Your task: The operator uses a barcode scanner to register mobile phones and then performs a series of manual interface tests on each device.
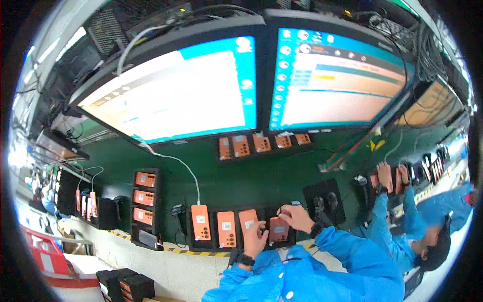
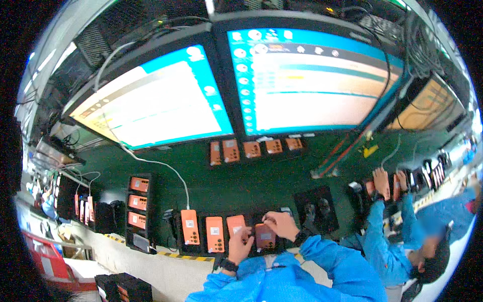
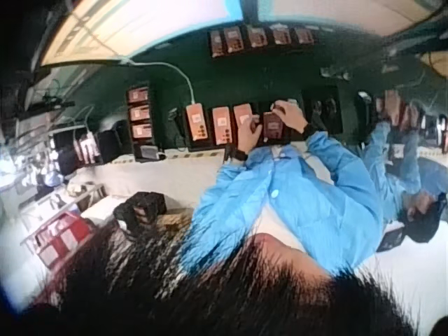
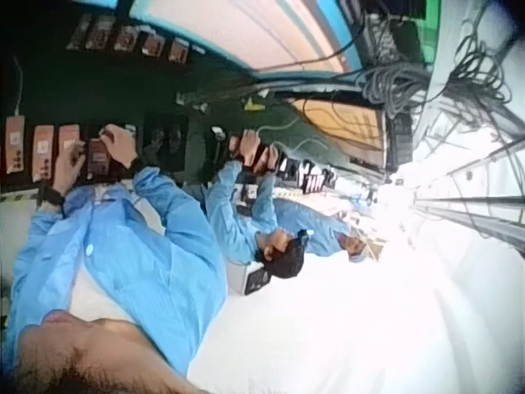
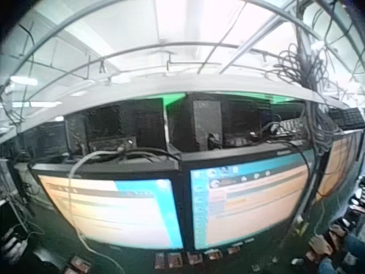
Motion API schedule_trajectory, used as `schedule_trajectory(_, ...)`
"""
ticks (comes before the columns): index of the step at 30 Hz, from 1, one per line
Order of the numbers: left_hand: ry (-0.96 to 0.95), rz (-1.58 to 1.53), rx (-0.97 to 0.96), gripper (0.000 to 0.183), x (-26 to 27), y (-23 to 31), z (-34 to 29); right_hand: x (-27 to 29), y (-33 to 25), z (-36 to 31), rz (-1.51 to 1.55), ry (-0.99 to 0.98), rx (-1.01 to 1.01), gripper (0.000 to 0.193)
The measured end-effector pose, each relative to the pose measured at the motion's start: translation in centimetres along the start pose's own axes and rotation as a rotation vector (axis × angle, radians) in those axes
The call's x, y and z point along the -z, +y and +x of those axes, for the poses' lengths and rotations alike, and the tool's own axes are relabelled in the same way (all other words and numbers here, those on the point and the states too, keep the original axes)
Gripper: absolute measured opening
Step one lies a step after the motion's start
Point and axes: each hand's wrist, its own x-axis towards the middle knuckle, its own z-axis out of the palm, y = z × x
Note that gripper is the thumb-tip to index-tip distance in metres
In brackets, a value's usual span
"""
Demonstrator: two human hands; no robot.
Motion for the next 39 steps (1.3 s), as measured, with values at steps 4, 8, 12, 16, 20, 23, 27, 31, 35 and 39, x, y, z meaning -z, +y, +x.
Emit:
schedule_trajectory(4,0.095,0.006,0.134,0.030,1.2,-4.3,-3.2,-1.8,6.0,5.3,-0.034,0.164,-0.087,0.018)
schedule_trajectory(8,0.182,-0.256,0.304,0.024,3.3,-7.0,-7.4,-4.0,5.0,5.7,-0.128,0.352,-0.188,0.047)
schedule_trajectory(12,0.313,-0.296,0.377,0.027,5.0,-10.6,-11.5,-7.5,-2.5,2.9,-0.428,0.335,0.142,0.053)
schedule_trajectory(16,0.345,-0.493,0.405,0.027,5.8,-16.4,-14.5,-15.2,-6.2,-0.5,-0.175,0.031,0.292,0.031)
schedule_trajectory(20,0.386,-0.584,0.389,0.027,11.6,-19.5,-18.8,-23.1,-13.9,-1.9,-0.100,-0.631,0.236,0.040)
schedule_trajectory(23,0.527,-0.580,0.387,0.026,15.9,-23.5,-23.2,-30.1,-17.9,-2.2,-0.056,-0.927,0.240,0.041)
schedule_trajectory(27,0.750,-0.620,0.505,0.025,22.8,-27.8,-28.8,-38.1,-24.0,-0.9,-0.092,-1.109,0.370,0.042)
schedule_trajectory(31,0.919,-0.719,0.532,0.023,28.1,-30.8,-31.9,-44.7,-28.7,1.3,-0.108,-1.149,0.368,0.041)
schedule_trajectory(35,0.944,-0.761,0.554,0.027,29.1,-38.4,-33.9,-51.8,-32.1,4.0,-0.088,-1.195,0.527,0.039)
schedule_trajectory(39,0.935,-0.884,0.603,0.027,34.0,-43.1,-35.9,-60.5,-34.1,7.5,-0.110,-1.244,0.558,0.039)
